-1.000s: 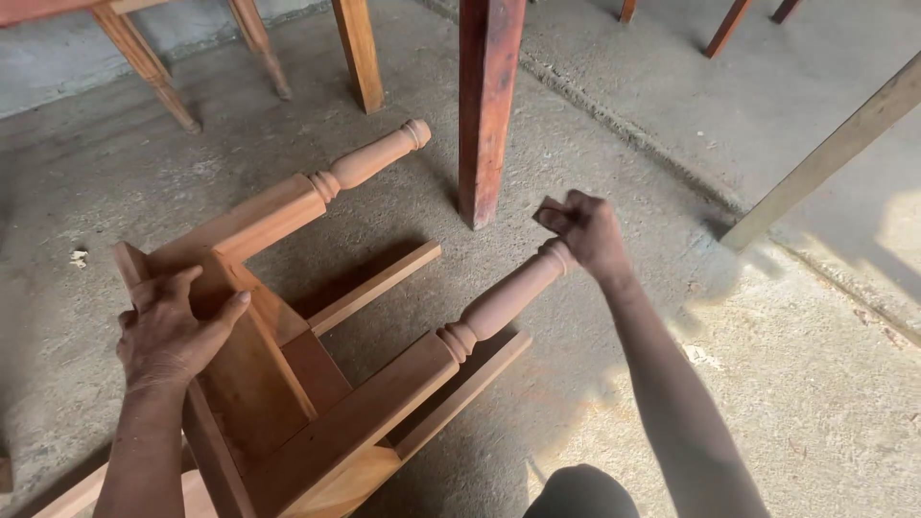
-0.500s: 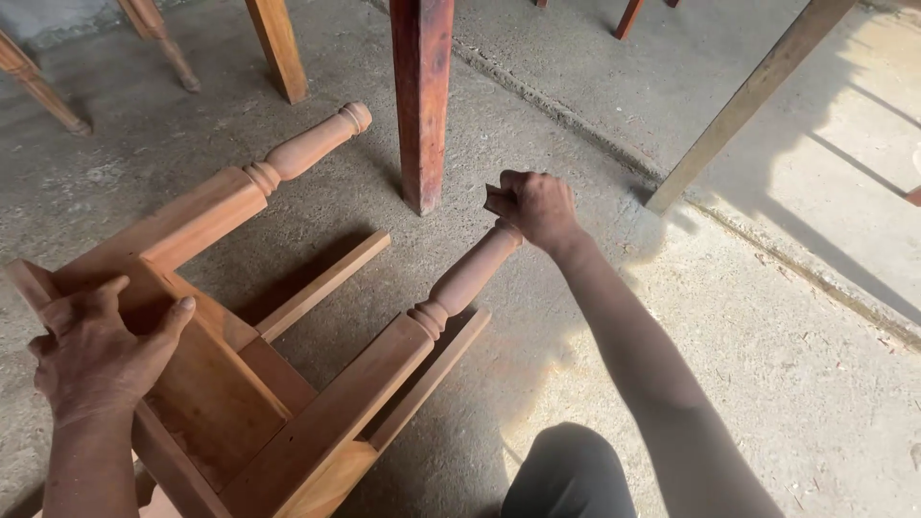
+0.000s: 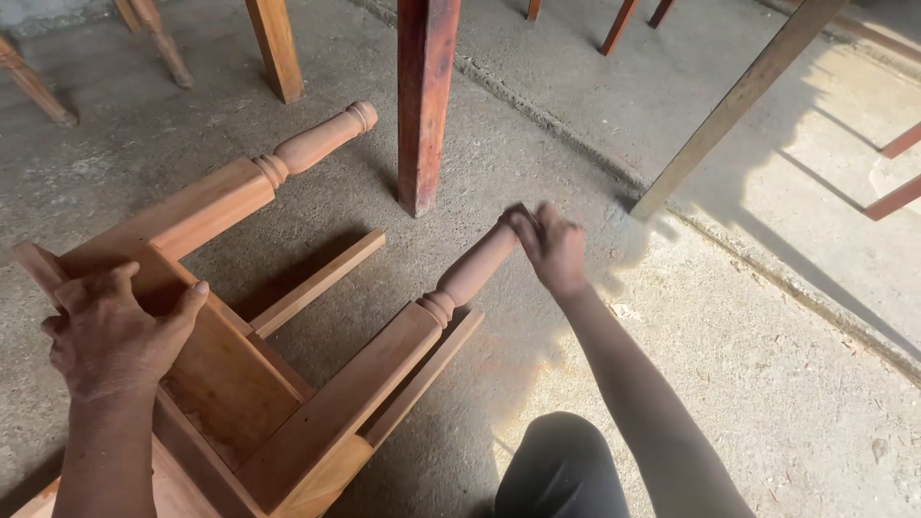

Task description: The person sands the legs of a wooden chair using sandpaper.

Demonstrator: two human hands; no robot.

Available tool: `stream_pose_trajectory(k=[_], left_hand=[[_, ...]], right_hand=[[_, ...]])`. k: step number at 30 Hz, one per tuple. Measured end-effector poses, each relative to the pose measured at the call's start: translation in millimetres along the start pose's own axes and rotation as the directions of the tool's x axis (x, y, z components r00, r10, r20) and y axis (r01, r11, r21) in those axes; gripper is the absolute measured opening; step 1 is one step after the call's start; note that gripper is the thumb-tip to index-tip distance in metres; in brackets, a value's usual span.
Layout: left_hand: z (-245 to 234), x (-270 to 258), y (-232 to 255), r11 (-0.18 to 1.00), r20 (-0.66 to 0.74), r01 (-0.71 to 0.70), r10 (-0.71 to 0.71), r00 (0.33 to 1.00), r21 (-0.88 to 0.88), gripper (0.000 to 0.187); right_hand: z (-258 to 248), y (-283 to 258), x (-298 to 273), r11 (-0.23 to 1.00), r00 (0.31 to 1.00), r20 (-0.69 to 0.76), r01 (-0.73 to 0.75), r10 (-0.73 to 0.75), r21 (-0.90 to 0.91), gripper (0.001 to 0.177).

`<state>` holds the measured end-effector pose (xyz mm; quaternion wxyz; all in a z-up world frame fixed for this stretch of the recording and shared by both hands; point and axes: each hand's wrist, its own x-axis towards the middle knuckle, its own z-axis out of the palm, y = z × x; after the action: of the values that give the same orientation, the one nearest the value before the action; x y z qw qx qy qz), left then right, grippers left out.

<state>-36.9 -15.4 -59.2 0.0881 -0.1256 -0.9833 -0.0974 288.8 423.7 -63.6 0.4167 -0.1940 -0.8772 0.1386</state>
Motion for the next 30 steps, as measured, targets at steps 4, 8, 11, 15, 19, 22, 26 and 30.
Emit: stream_pose_trajectory(k=[4,8,11,15,19,22,26,30], left_hand=[[-47,-39,46,0.898,-0.176,-0.146,0.237,0.956,0.416,0.08],[-108,-132,150,0.868,0.538,-0.167,0.429,0.726,-0.468,0.103],[-70,-148,170,0.833,0.646,-0.333,0.553,0.527,-0.441,0.124],[-54,-149,160,0.783,0.575,-0.433,0.622,0.532,-0.446,0.109],[-39,-164,122,0.726,0.504,-0.425,0.685,0.526,-0.541,0.107],[-56,-184,87,0.749,0.564,-0.422,0.663,0.493,-0.511,0.108],[-51,-196,58,0.75,0.557,-0.341,0.653,0.513,-0.566,0.108],[-82,-200,70,0.873,0.721,-0.313,0.486,0.493,-0.375,0.106]], right_hand=[[-31,14,-66,0.911,0.91,0.141,-0.404,0.391,0.084,0.032],[-63,2,-88,0.829,0.848,0.027,-0.524,0.53,0.193,0.027],[-78,-28,-85,0.777,0.844,0.009,-0.498,0.537,0.384,0.027],[-94,-61,-75,0.824,0.857,0.057,-0.509,0.512,0.247,0.031],[-113,-55,-67,0.774,0.844,-0.002,-0.491,0.537,0.4,0.024],[-123,-50,-70,0.774,0.866,-0.007,-0.444,0.5,0.452,0.015],[-105,-70,-58,0.793,0.911,0.153,-0.41,0.384,0.45,0.024],[-45,-86,-20,0.979,0.951,0.299,-0.135,0.084,0.154,0.04]])
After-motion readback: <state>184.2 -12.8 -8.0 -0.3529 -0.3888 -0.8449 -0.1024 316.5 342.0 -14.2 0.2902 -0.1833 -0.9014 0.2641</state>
